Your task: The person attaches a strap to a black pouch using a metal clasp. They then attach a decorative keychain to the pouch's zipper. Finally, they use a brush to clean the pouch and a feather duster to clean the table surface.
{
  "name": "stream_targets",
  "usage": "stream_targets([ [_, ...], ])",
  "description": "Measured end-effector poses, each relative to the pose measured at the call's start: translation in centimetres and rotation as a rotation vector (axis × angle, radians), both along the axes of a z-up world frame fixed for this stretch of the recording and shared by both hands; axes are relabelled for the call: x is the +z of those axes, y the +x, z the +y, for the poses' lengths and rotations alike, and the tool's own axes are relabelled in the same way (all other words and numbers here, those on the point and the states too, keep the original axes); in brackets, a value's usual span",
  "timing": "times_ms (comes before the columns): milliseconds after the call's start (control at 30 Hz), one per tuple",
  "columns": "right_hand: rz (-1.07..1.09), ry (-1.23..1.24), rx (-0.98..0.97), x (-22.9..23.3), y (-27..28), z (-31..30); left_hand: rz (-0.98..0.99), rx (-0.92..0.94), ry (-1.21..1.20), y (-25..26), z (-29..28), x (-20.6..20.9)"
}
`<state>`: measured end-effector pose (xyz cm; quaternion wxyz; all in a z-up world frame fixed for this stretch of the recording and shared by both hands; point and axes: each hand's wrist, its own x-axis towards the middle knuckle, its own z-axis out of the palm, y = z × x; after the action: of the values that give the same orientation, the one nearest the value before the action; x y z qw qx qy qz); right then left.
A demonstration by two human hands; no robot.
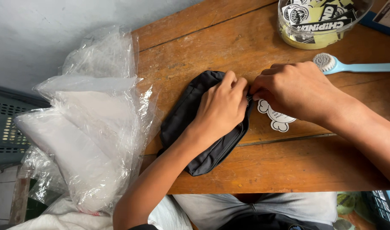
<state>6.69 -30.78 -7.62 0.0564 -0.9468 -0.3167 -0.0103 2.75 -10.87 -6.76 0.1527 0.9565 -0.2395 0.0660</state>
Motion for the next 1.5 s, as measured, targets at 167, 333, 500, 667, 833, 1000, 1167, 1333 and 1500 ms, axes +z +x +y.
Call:
stream_targets([
  [167,-0.029,0.124,0.04,-0.1,-0.1,0.1,-0.027,-0.047,-0.127,0.3,1.2,-0.5],
  [333,0.012,0.188,0.01,-0.5,-0.4,0.7,-0.009,-0.095,-0.283,1.0,2.2,-0.7],
  [500,0.006,0.311,0.076,0.5,-0.9,1.0,0.011,-0.106,-0.39,0.9,2.6,-0.7],
  [667,-0.055,0.291,0.024,-0.1,-1.1,0.9,0.054,-0.121,-0.508,1.1,3.0,-0.8],
  [833,0.047,0.351,-0.065,-0.1,-1.3,1.2,0.105,-0.113,-0.588,1.3,3.2,-1.4],
  [1000,0.082,0.419,-0.12,-0.2,-1.3,1.4,0.147,-0.089,-0.651,1.3,3.3,-1.5],
  [1167,-0.11,0.416,0.049,0.0,-1.6,1.1,0.135,-0.094,-0.675,1.3,3.2,-1.6],
  [1333,-0.146,0.421,0.083,0.0,-1.5,0.7,0.146,-0.089,-0.683,1.2,3.3,-1.4],
  [1500,-0.106,0.465,0.118,-0.3,-1.4,0.6,0.165,-0.097,-0.71,1.2,3.3,-1.4],
])
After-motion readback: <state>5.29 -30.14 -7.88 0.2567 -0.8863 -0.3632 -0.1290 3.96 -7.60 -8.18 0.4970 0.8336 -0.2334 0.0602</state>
